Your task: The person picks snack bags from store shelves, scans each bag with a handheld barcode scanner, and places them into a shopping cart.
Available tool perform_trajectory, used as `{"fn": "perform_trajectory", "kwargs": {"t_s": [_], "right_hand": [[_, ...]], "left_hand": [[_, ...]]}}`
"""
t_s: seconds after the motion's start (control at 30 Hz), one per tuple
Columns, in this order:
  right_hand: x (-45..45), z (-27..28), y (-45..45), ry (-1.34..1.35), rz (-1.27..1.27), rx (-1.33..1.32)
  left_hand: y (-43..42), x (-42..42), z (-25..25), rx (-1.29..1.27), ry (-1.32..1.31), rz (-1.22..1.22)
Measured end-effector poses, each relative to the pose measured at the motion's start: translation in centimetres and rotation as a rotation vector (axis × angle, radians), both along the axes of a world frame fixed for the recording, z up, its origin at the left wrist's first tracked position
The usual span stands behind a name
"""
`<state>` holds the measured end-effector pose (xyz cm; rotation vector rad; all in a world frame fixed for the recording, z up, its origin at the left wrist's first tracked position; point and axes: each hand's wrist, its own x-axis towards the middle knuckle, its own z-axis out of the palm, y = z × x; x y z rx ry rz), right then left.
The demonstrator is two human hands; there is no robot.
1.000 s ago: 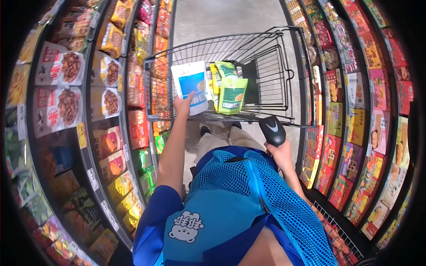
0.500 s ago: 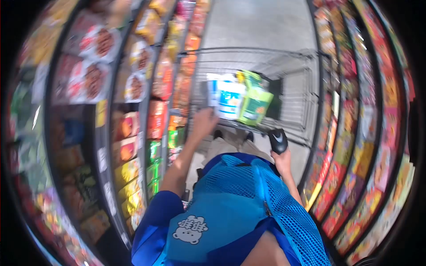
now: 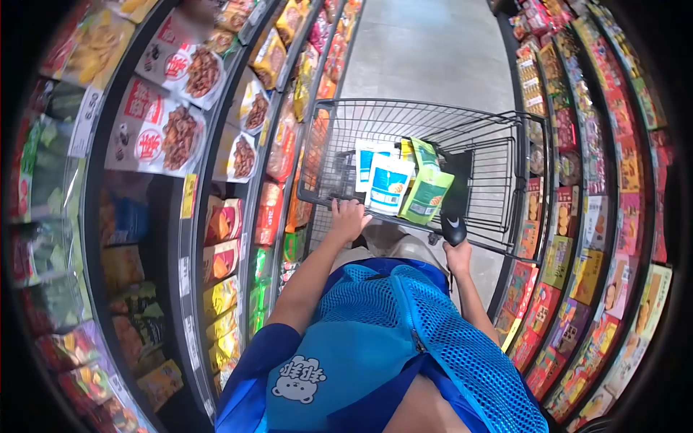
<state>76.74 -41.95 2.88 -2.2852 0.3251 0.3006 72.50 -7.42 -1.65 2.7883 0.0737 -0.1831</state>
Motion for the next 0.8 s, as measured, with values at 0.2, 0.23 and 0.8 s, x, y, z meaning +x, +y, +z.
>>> {"fn": "perform_trajectory", "kwargs": {"t_s": [0.2, 0.23, 0.8], "right_hand": [[6.4, 2.4, 2.5, -0.007, -0.003, 0.008], [7.7, 2.7, 2.8, 0.01, 0.008, -0.002], [34.8, 1.4, 3.8, -0.019, 0.165, -0.008]], "left_hand": [[1.7, 6.8, -0.8, -0.046, -0.079, -0.001], [1.9, 8.2, -0.6, -0.041, -0.082, 0.0], [5.2, 35.9, -0.4, -0.051, 0.121, 0.026]]}}
